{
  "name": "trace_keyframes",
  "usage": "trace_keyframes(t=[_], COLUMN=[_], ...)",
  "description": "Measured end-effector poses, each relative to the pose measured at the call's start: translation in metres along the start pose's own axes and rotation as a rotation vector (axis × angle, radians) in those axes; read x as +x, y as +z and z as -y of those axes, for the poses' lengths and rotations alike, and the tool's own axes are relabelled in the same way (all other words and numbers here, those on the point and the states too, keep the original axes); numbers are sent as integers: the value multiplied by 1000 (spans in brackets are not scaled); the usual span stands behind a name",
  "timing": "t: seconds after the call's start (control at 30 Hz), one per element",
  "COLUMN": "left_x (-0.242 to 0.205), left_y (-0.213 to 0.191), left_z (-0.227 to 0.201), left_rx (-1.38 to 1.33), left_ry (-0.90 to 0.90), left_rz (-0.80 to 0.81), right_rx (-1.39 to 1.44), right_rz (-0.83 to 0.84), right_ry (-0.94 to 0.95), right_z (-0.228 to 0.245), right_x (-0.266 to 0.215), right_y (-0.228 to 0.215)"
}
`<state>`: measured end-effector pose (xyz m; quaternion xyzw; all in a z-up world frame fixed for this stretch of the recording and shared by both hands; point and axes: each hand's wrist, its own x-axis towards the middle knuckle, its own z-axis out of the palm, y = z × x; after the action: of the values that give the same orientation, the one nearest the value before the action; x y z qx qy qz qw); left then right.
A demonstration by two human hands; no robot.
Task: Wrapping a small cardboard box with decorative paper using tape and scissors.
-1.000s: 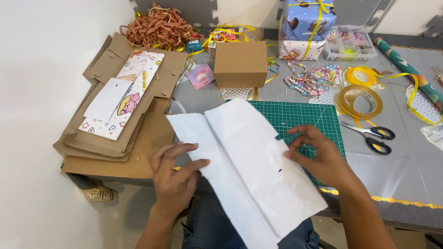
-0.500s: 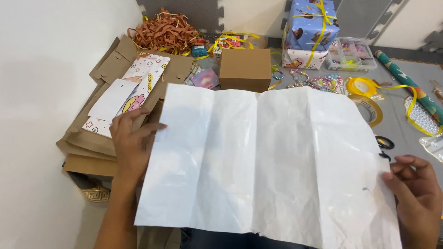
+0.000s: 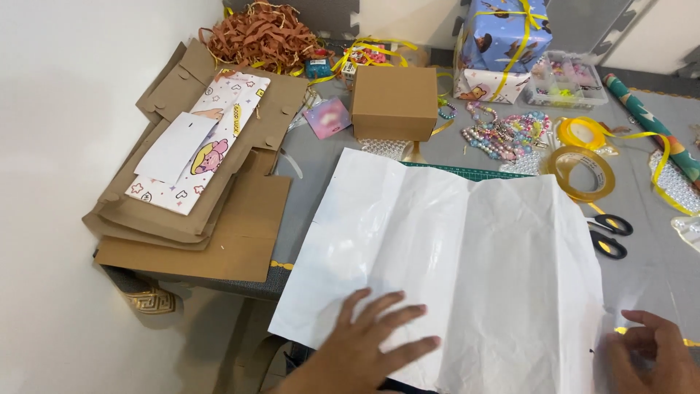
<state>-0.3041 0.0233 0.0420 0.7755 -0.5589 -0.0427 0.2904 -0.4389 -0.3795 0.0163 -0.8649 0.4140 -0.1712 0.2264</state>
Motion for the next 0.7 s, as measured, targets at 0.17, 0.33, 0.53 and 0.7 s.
trace_keyframes(t=[0.17,0.33,0.53,0.7], left_x=[30,29,-13,-35], left_y=[56,74,57,58], left_z=[-7,7,27,34], left_rx=[266,229,95,221], left_ry=[113,136,166,136], left_rz=[-208,-33,-187,-244], right_rx=[32,-139,-262,-117], right_rz=[-209,-32,372,530], right_ry=[-492,-833,-1000,-570], right_z=[-67,69,176,318], right_x=[45,61,126,167], right_y=[8,-15,33,90])
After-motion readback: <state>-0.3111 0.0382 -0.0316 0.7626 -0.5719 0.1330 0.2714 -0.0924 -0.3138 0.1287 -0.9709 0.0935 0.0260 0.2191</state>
